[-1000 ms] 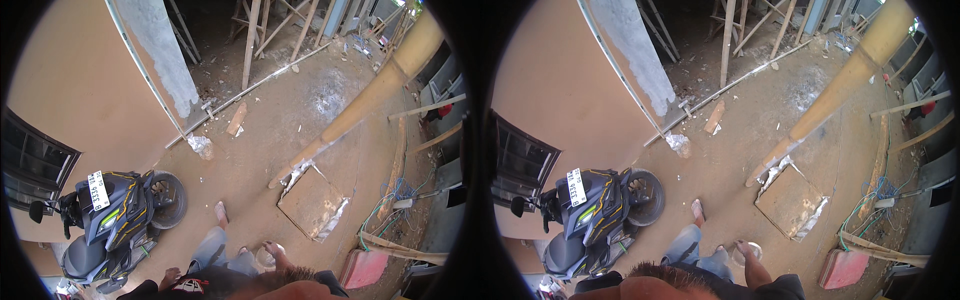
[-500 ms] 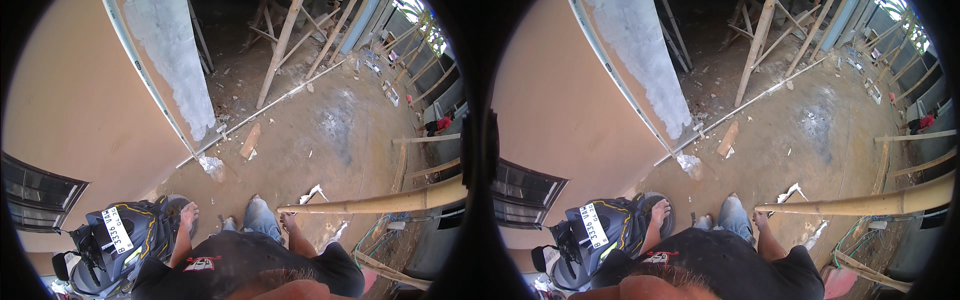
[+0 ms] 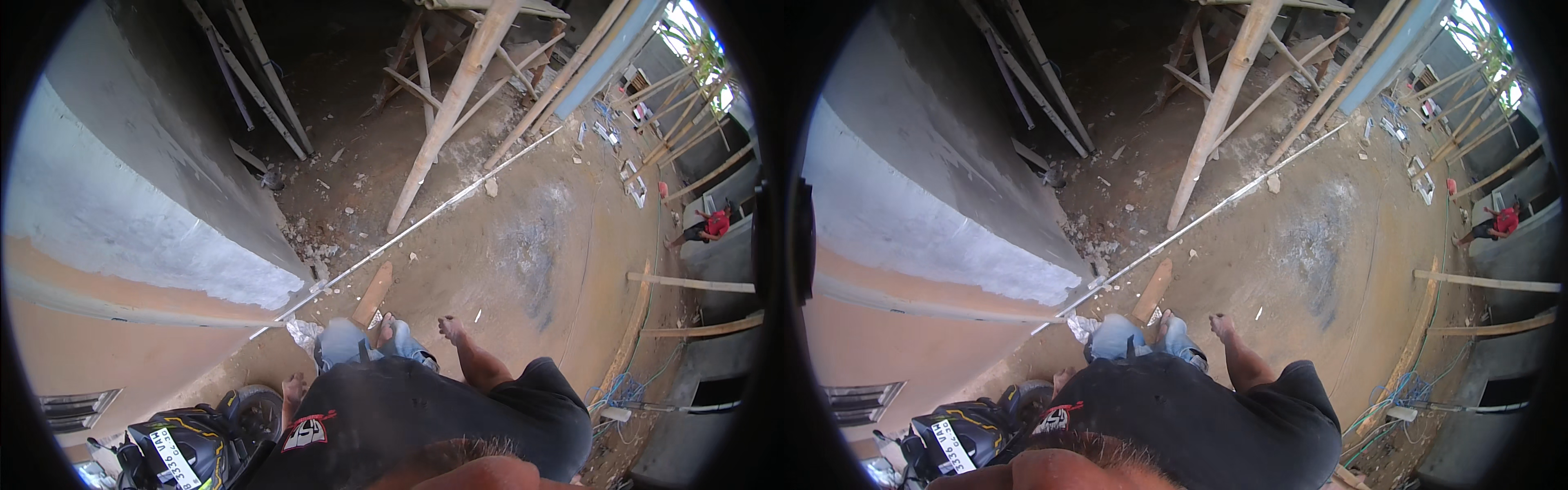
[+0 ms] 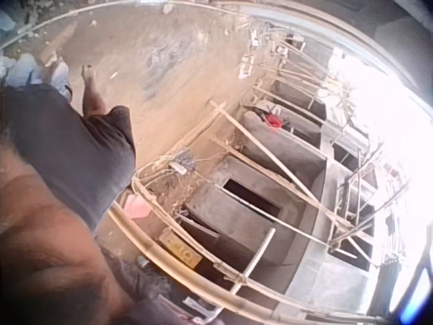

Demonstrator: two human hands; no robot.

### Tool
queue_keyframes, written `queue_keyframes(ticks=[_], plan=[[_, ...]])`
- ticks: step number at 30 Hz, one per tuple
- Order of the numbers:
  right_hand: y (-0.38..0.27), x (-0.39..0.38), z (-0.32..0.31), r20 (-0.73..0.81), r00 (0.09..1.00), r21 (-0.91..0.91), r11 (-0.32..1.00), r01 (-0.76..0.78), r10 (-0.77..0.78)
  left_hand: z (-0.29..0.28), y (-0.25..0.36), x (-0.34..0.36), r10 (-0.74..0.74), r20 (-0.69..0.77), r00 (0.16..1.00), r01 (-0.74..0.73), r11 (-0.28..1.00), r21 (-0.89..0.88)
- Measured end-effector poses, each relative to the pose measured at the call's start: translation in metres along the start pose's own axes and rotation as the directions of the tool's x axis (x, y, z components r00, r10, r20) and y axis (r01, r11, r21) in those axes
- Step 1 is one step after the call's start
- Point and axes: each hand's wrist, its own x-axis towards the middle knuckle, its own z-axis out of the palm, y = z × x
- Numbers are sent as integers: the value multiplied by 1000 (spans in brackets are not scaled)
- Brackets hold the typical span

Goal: The person mixes cement by hand using a hoe, pouring water from a bucket into a pile of dry mixture and stirring it together.

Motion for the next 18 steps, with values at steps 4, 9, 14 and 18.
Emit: queue_keyframes(ticks=[4, 9, 14, 18], plan=[[-176, 60, -35, -19, 961, -15, 961, 276, -276, 89, 125, 40, 353, 138, 925, -369, 922, 116], [-334, 65, 19, 40, 918, 1, 919, 395, -394, 180, 307, 91, 678, 17, 735, -648, 694, 314], [-438, 97, 57, 227, 867, 8, 891, 455, -444, 285, 472, 189, 540, 266, 799, -599, 756, 264], [-538, 140, 89, 71, 946, 122, 944, 307, -317, 353, 596, 290, 552, 462, 694, -707, 645, 290]])
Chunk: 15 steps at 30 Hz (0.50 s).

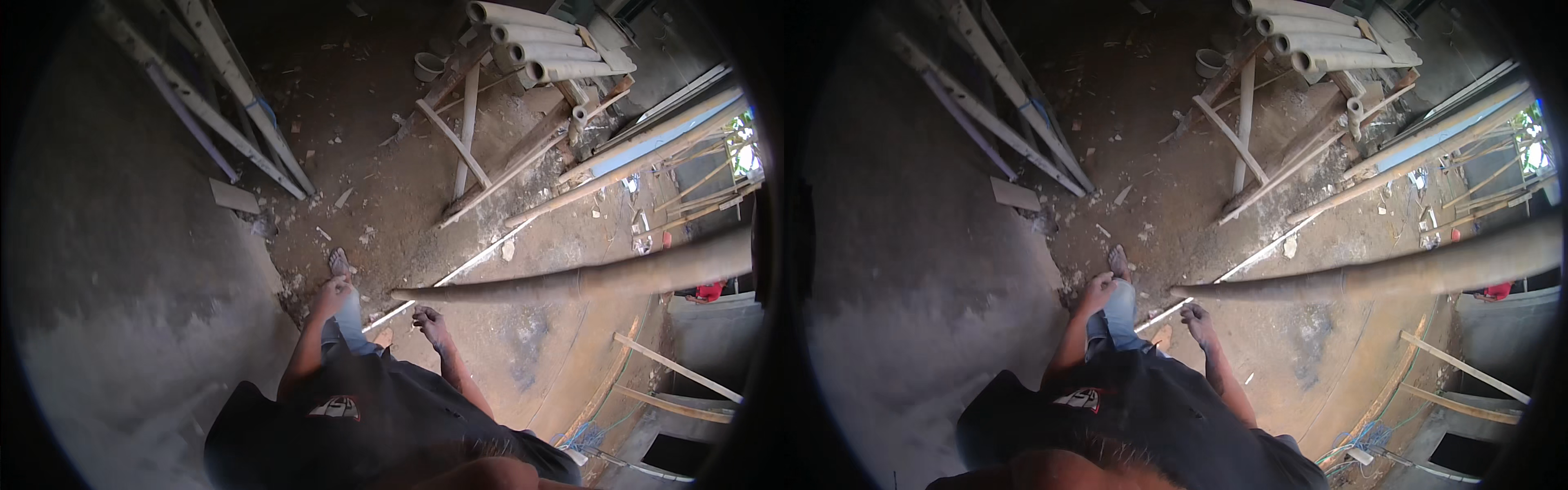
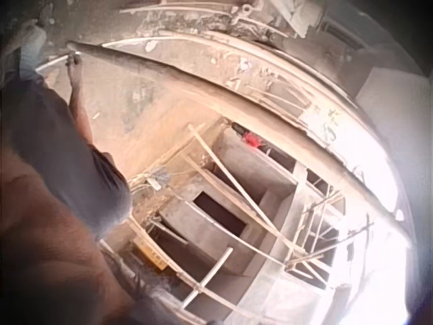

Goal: The person mixes cement by hand using a hoe, pouring water from a bucket into a pile of dry mixture and stirring it together.

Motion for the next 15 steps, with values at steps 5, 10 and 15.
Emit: queue_keyframes(ticks=[5, 10, 15], plan=[[2, 109, -44, -220, 975, -196, 978, -75, 30, -53, 122, 142, 83, 132, 988, -64, 989, -137], [-126, 150, -15, -274, 927, 104, 966, -236, 256, -121, 168, 252, 93, 139, 986, -90, 996, -26], [-137, 235, -31, -361, 873, 147, 944, -295, 329, -154, 241, 383, 186, 154, 970, -191, 981, 20]])
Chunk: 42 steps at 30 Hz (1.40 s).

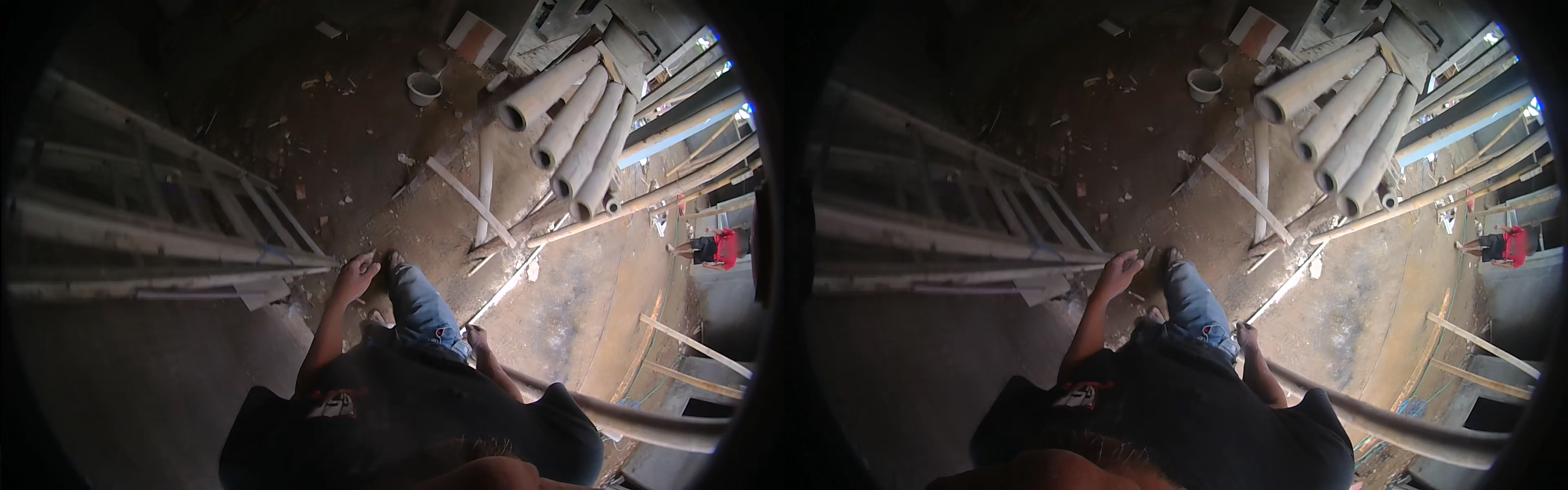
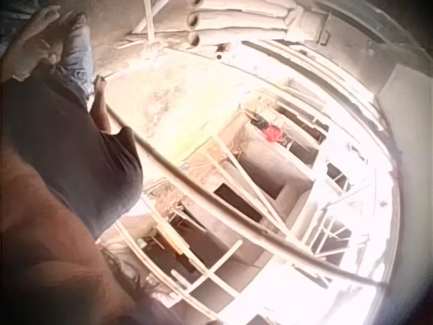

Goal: The person mixes cement by hand using a hoe, pouring water from a bucket into a pile of dry mixture and stirring it together.

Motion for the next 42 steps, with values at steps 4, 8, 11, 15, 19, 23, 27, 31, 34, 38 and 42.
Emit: queue_keyframes(ticks=[4, 8, 11, 15, 19, 23, 27, 31, 34, 38, 42], plan=[[-34, 64, 28, 2, 994, 69, 992, -106, 106, -42, 25, 102, -89, 27, 996, 91, 988, -124], [-161, 74, 69, 40, 993, 61, 992, -112, 110, -106, 3, 176, -135, -8, 991, 135, 991, -4], [-252, 96, 89, 57, 996, 176, 981, -80, 71, -144, 10, 234, -162, 11, 987, 162, 986, -45], [-323, 117, 107, 39, 997, 338, 938, -80, 71, -175, 20, 323, -145, -27, 989, 146, 989, 39], [-391, 110, 150, -11, 986, 309, 938, -156, 167, -216, -35, 428, -182, -60, 981, 164, 959, -233], [-391, 126, 190, -72, 936, 535, 805, -255, 345, -242, 11, 551, -168, 90, 982, 173, 984, -52], [-452, 126, 256, -24, 853, 612, 683, -399, 521, -276, 68, 683, -75, 176, 982, 69, 997, 41], [-544, 113, 303, -144, 990, -123, 992, -3, -15, -306, 124, 802, 41, 317, 947, -56, 998, 39], [-555, 147, 316, -217, 835, -403, 825, 395, -506, -277, 165, 890, 170, 354, 920, -174, 985, -21], [-660, 170, 349, -173, 892, 656, 725, -211, 417, -259, 197, 965, 126, 407, 905, -155, 987, 39], [-672, 240, 351, -158, 896, 683, 701, -204, 415, -199, 226, 1028, 83, 510, 856, -129, 990, 55]])
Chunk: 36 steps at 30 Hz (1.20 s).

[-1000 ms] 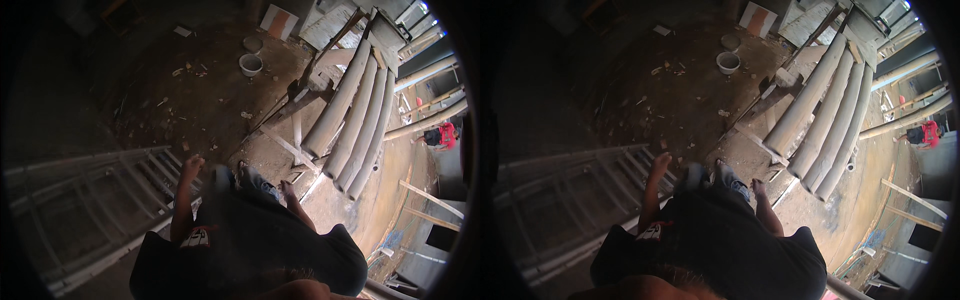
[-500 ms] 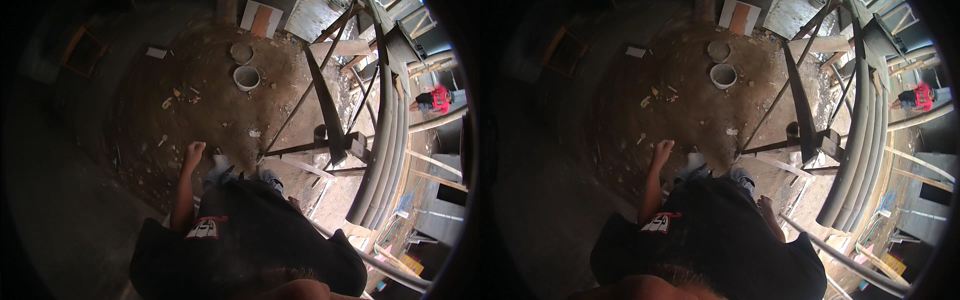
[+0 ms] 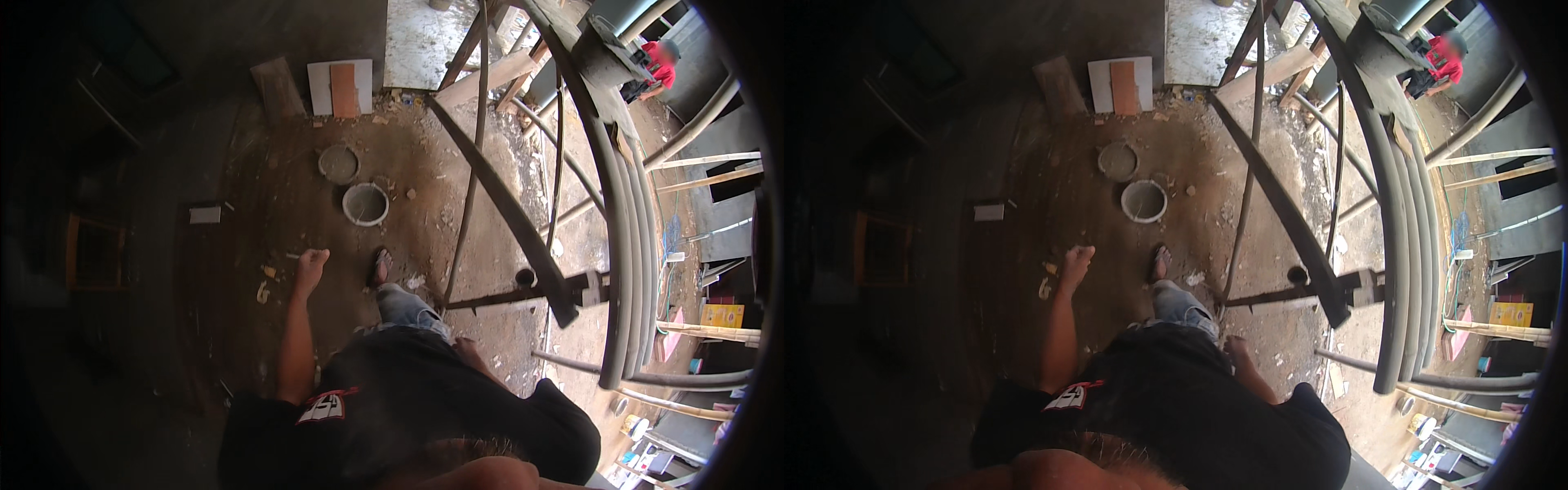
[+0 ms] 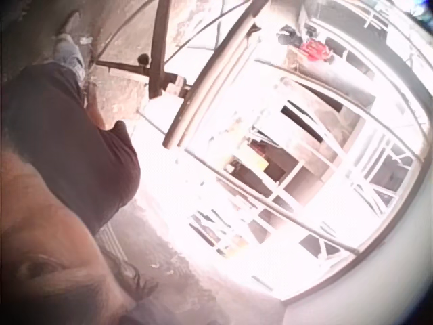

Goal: The person mixes cement by hand using a hoe, pouring water from a bucket into a pile of dry mixture and stirring it together.

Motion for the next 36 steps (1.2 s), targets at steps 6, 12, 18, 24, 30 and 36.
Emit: queue_keyframes(ticks=[6, 12, 18, 24, 30, 36], plan=[[-172, 34, 130, 44, 999, 72, 997, -21, 18, -80, -21, 82, -166, -67, 984, 169, 985, 39], [-340, 90, 130, 45, 975, 132, 969, 209, -217, -80, 41, 160, -205, -89, 975, 210, 977, 42], [-388, 75, 109, -207, 965, 203, 957, 206, -163, -70, 7, 285, -278, 101, 955, 252, 943, 215], [-342, -5, 206, -335, 878, 374, 904, -209, 342, -67, 30, 413, -230, 327, 917, 129, 945, 302], [-329, -55, 332, -222, 765, 610, 698, -374, 604, -80, 19, 488, -191, 400, 896, 32, 928, 372], [-290, -31, 362, -200, 877, 611, 755, -237, 437, -69, -3, 509, -226, 456, 861, -55, 849, 525]])
